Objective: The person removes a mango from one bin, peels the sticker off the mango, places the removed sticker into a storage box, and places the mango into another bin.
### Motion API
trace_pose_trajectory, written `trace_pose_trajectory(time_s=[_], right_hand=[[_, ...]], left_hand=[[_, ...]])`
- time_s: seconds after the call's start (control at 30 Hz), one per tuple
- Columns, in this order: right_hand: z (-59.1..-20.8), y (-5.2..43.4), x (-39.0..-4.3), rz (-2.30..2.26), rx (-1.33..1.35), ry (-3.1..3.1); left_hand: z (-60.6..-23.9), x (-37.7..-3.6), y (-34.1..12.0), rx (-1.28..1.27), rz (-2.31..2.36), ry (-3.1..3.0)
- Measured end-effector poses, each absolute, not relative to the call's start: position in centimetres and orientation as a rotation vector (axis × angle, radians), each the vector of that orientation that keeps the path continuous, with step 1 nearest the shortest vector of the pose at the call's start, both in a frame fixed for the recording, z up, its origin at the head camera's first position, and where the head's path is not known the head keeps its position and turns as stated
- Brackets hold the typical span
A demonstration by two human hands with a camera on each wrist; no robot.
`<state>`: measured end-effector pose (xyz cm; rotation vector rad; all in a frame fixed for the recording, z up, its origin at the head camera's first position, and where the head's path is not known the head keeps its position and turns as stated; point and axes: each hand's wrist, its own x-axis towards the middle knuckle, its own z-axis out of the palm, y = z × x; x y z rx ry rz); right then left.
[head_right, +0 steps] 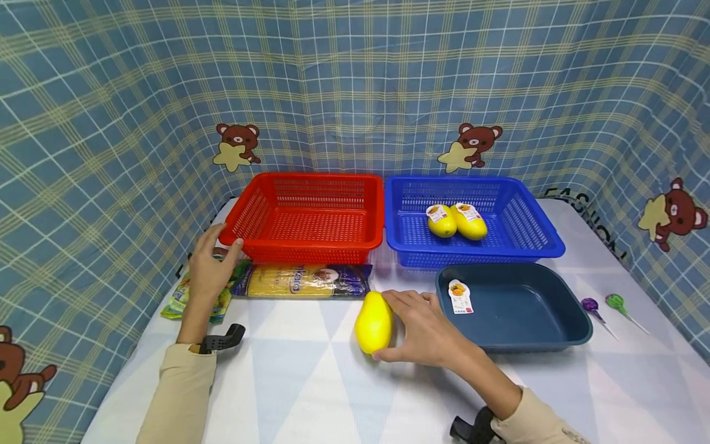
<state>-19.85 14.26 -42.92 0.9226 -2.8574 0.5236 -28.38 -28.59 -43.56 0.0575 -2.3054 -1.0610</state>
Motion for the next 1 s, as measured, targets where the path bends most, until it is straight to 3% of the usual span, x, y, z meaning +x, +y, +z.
trace_pose_trajectory(time_s=[1.0], right_hand=[[-37.2,13.9,-21.3,0.813,0.983,-2.752]], left_hand=[[-44.5,-28.4,-28.4,0.075,-1.097,-2.262]])
